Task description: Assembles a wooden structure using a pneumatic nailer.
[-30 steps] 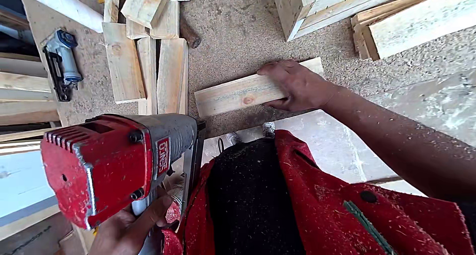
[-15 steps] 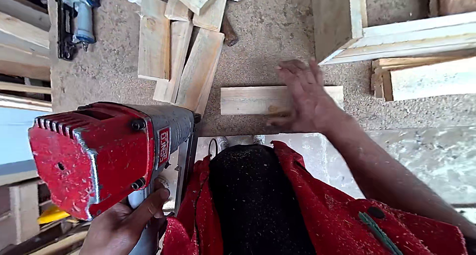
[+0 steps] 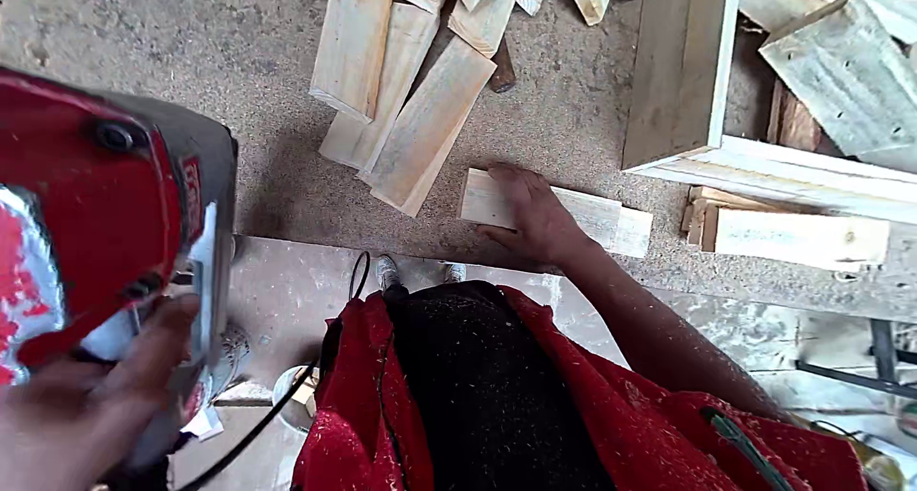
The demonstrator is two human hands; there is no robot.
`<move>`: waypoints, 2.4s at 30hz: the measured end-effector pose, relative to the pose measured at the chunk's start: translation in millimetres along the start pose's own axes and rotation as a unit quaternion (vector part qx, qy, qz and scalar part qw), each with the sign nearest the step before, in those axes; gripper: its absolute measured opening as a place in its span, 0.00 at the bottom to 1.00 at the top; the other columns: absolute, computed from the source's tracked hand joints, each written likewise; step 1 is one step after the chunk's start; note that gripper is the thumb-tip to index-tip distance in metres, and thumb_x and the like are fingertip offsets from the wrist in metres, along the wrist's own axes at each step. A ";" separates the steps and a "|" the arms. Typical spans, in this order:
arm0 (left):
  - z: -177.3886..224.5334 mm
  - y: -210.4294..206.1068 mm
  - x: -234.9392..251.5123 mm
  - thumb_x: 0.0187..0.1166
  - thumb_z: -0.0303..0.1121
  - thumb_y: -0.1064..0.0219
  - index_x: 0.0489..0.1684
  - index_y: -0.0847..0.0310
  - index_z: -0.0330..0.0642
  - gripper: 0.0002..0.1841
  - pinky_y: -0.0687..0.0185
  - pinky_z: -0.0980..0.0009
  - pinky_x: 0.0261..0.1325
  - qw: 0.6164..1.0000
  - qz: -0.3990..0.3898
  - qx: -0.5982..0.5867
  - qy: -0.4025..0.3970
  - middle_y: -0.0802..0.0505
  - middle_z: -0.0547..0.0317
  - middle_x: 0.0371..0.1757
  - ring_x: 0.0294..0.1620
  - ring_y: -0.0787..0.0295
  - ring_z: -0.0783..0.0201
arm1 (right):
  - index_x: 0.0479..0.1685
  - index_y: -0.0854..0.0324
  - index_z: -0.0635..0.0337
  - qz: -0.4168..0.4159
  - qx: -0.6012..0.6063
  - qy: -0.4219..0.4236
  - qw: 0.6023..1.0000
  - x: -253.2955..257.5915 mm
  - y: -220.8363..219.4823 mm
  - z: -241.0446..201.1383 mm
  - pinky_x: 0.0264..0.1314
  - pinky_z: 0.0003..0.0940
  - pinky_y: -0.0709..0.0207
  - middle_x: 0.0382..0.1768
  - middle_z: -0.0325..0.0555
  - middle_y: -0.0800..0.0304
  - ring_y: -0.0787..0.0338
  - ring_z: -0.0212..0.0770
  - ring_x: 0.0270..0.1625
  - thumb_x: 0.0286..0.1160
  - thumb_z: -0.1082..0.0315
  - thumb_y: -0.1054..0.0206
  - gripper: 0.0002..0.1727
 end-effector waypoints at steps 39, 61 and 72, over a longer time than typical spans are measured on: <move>39.7 -74.5 139.0 0.88 0.58 0.46 0.89 0.50 0.30 0.43 0.30 0.20 0.65 0.972 0.032 0.231 -0.023 0.22 0.16 0.70 0.68 0.22 0.17 | 0.82 0.33 0.52 0.010 0.012 -0.040 0.999 1.0 0.4 0.0 0.83 0.52 0.34 0.73 0.48 0.17 0.19 0.50 0.76 0.58 0.36 0.22 0.50; 187.4 -63.8 8.0 0.76 0.41 0.28 0.40 0.12 0.45 0.10 0.12 0.67 0.28 0.971 -0.234 -0.014 -0.047 0.10 0.56 0.22 0.20 0.12 0.61 | 0.84 0.37 0.52 0.032 0.074 -0.051 0.995 -1.3 1.6 3.9 0.90 0.54 0.45 0.74 0.48 0.18 0.24 0.50 0.81 0.51 0.42 0.16 0.55; 216.6 -116.5 20.5 0.76 0.38 0.30 0.37 0.13 0.47 0.06 0.14 0.71 0.28 0.936 -0.353 -0.008 0.010 0.11 0.63 0.23 0.22 0.13 0.68 | 0.86 0.37 0.66 -0.071 0.136 -0.069 0.986 -23.0 77.8 -12.3 0.91 0.51 0.49 0.77 0.59 0.21 0.27 0.56 0.84 0.66 0.61 0.18 0.46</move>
Point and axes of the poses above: each hand's wrist, its own x-axis towards the middle knuckle, its own y-axis out of the back of the hand, z = x × y, the point moved 3 cm from there along x, towards the middle knuckle
